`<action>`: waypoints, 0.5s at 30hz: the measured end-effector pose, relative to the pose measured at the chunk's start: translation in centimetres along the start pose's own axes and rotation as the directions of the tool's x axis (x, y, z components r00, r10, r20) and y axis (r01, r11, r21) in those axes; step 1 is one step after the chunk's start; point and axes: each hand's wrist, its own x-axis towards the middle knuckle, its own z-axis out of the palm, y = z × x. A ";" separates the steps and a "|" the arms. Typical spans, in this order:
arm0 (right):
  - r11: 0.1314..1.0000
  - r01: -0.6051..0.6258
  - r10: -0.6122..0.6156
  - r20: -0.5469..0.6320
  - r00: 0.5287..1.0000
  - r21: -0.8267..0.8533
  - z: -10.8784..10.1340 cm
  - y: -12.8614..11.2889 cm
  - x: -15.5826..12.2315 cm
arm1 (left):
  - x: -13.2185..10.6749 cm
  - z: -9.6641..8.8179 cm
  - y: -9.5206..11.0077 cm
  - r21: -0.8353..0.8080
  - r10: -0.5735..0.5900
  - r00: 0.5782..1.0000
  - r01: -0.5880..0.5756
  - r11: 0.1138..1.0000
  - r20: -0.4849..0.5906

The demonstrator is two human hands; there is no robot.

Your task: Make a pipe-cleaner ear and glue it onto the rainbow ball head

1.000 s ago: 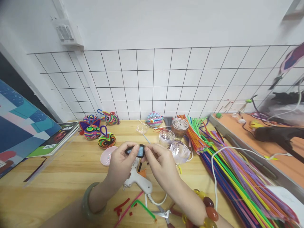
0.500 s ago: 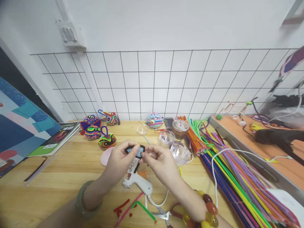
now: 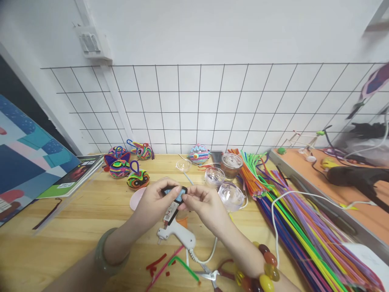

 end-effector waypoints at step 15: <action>0.989 -0.051 0.059 -0.048 0.997 0.139 -1.3 -0.5 0.3 | 0.4 0.3 -0.5 -0.302 -0.136 0.975 0.184 0.935 0.173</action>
